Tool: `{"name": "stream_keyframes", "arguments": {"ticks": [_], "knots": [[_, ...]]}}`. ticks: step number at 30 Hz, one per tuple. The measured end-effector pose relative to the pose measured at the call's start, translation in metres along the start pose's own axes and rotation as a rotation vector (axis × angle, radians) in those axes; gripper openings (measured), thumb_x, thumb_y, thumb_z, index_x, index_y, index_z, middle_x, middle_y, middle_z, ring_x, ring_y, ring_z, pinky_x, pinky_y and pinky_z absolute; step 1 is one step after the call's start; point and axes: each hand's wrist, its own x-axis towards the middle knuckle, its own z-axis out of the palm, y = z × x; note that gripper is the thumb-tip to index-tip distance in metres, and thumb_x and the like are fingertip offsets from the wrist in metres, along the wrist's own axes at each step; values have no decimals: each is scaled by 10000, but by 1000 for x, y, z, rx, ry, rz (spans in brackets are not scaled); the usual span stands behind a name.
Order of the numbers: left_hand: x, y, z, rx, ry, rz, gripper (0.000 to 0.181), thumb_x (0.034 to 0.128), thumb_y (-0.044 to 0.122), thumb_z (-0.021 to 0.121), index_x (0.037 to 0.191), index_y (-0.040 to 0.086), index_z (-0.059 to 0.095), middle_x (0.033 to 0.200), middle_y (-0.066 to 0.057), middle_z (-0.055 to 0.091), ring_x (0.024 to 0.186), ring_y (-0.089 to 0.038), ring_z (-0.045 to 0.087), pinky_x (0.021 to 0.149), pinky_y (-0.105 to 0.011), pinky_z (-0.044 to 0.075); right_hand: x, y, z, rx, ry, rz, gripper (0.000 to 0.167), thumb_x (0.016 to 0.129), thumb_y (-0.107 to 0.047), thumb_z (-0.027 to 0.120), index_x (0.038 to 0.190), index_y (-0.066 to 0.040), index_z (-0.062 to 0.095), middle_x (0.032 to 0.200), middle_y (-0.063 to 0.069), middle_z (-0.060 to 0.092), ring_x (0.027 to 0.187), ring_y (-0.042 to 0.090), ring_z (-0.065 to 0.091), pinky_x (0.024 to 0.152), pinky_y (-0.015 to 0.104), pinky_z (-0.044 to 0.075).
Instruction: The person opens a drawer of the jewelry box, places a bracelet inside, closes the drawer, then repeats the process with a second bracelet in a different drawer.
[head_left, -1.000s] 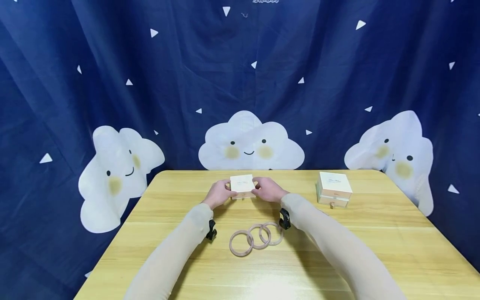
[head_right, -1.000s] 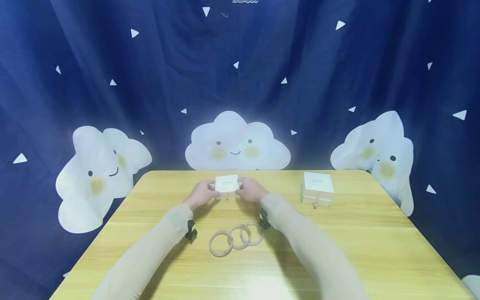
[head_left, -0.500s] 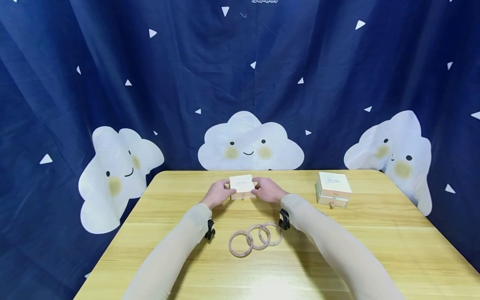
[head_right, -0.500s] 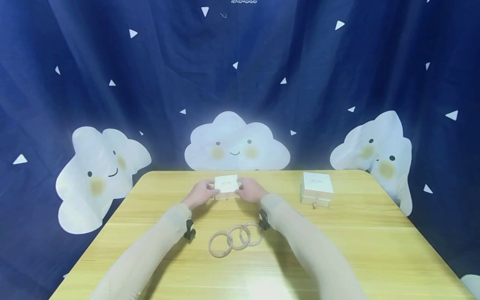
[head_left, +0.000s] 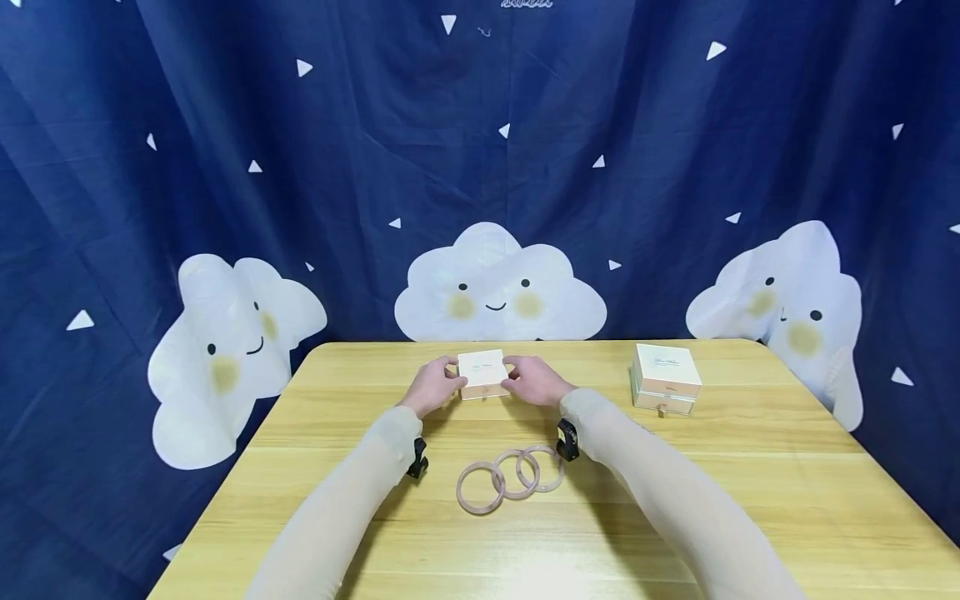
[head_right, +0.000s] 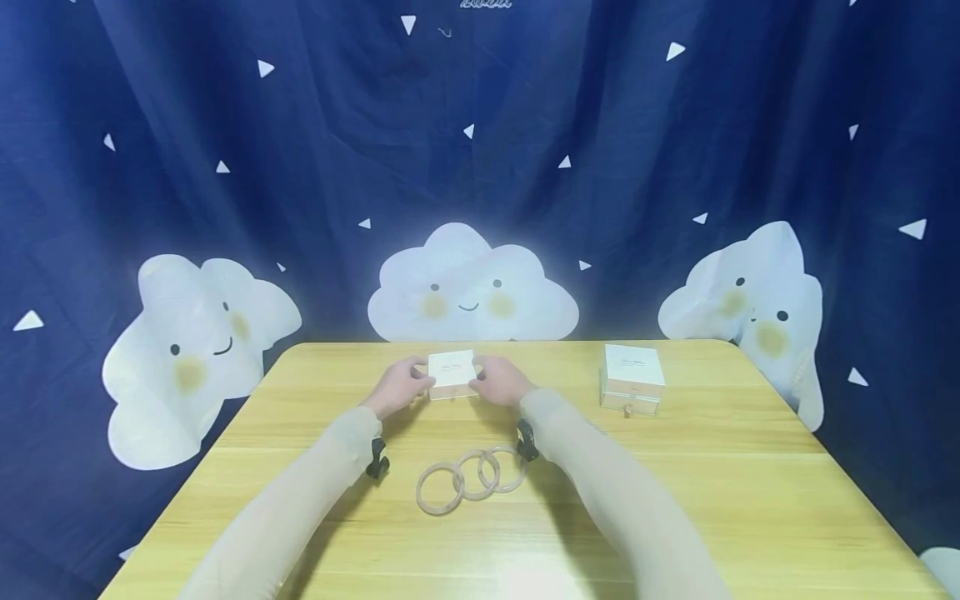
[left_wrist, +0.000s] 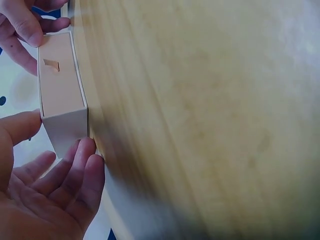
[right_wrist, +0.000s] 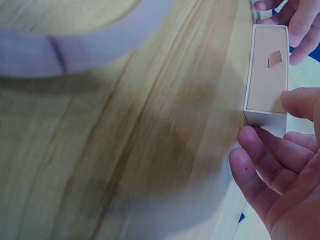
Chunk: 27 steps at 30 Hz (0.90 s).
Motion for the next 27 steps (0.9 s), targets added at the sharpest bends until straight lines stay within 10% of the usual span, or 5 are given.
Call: {"name": "stream_keyframes", "arguments": {"ticks": [27], "knots": [[2, 2, -3, 18, -29, 31, 508, 956, 245, 672, 1421, 80, 550, 1157, -148, 709, 1007, -244, 679, 937, -445, 528, -18, -10, -9, -99, 18, -16, 404, 966, -240, 645, 1325, -56, 625, 1171, 151, 716, 1065, 285, 684, 953, 450, 531]]}}
